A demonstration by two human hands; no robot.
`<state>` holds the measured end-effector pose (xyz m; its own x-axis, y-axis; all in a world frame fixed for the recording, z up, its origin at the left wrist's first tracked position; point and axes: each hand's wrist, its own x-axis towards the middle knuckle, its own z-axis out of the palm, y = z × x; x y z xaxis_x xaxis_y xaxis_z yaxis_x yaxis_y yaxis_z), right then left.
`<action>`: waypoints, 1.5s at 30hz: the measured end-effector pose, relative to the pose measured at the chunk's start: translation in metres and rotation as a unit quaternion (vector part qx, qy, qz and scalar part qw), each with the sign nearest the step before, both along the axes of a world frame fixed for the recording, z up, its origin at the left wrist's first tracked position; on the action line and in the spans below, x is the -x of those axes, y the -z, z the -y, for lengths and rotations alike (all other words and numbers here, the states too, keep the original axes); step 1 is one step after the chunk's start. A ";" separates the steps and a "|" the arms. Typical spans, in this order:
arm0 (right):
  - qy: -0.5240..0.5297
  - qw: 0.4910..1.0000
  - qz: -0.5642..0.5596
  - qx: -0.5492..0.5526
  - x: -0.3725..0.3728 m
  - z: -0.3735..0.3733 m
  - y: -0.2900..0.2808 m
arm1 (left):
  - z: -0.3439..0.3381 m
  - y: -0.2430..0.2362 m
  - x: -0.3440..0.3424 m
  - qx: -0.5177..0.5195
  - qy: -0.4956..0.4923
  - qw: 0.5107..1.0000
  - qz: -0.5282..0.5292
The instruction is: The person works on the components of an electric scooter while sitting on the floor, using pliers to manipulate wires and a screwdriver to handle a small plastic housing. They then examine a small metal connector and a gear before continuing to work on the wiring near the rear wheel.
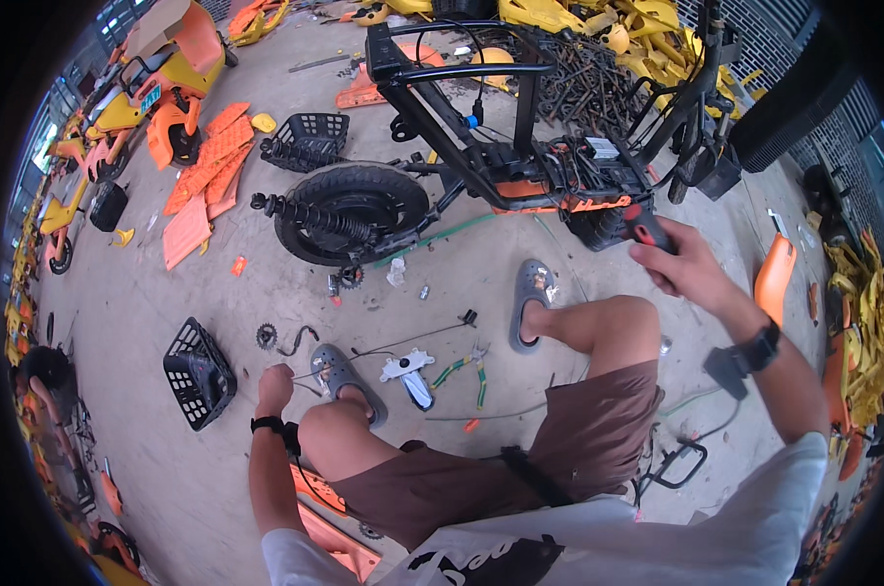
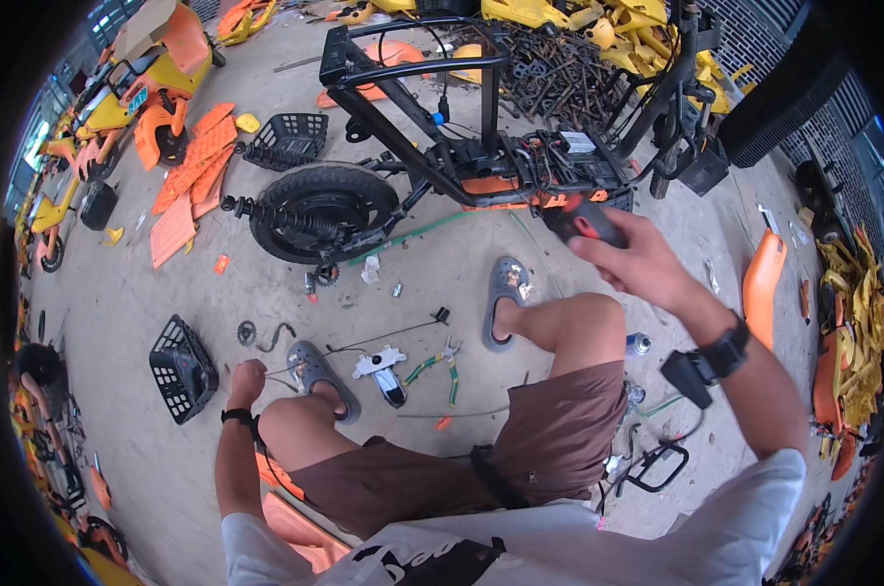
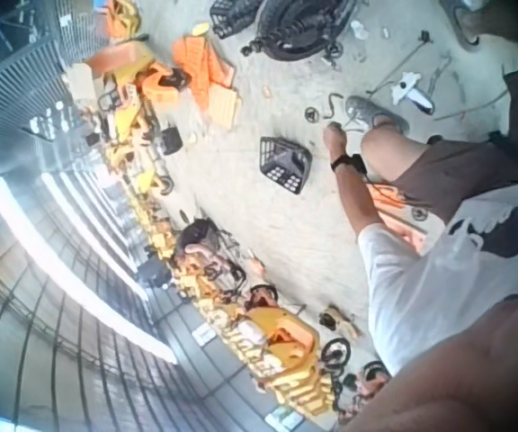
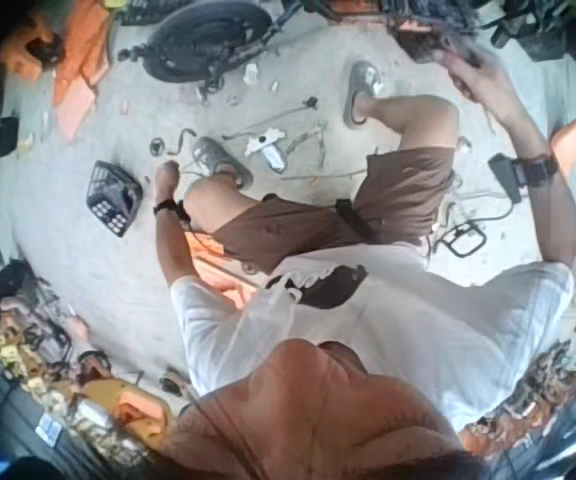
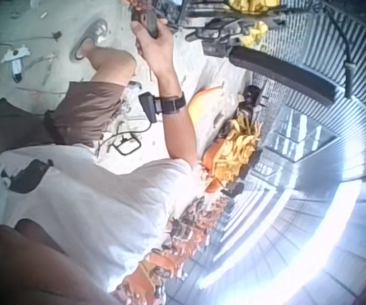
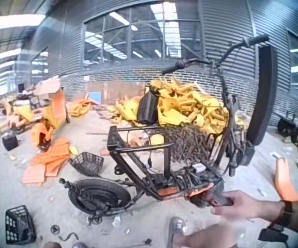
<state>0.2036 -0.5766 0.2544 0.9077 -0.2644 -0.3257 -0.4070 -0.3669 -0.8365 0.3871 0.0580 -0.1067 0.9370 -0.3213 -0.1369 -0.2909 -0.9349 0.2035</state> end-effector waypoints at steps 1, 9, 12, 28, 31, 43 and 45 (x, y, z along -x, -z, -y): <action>0.008 0.997 -0.050 0.052 0.021 0.010 -0.028 | 0.013 0.000 0.004 0.012 0.006 1.000 0.001; 0.038 0.971 -0.107 -0.211 0.049 -0.029 -0.024 | -0.011 -0.135 0.047 0.098 0.028 0.992 -0.075; 0.101 0.923 -0.007 -0.371 0.054 -0.074 0.017 | 0.003 -0.220 0.093 0.112 -0.028 0.988 -0.102; 0.339 0.666 0.110 -0.656 0.072 -0.083 0.195 | 0.163 -0.366 0.353 0.336 -0.047 0.916 -0.213; 0.296 0.649 0.152 -0.684 0.077 -0.070 0.200 | 0.166 -0.340 0.364 0.347 -0.077 0.908 -0.222; 0.232 0.762 0.222 -0.562 0.057 -0.051 0.155 | 0.188 -0.325 0.346 0.401 -0.066 0.891 -0.203; 0.107 0.856 0.255 -0.437 0.045 -0.070 0.103 | 0.187 -0.331 0.344 0.490 -0.120 0.848 -0.161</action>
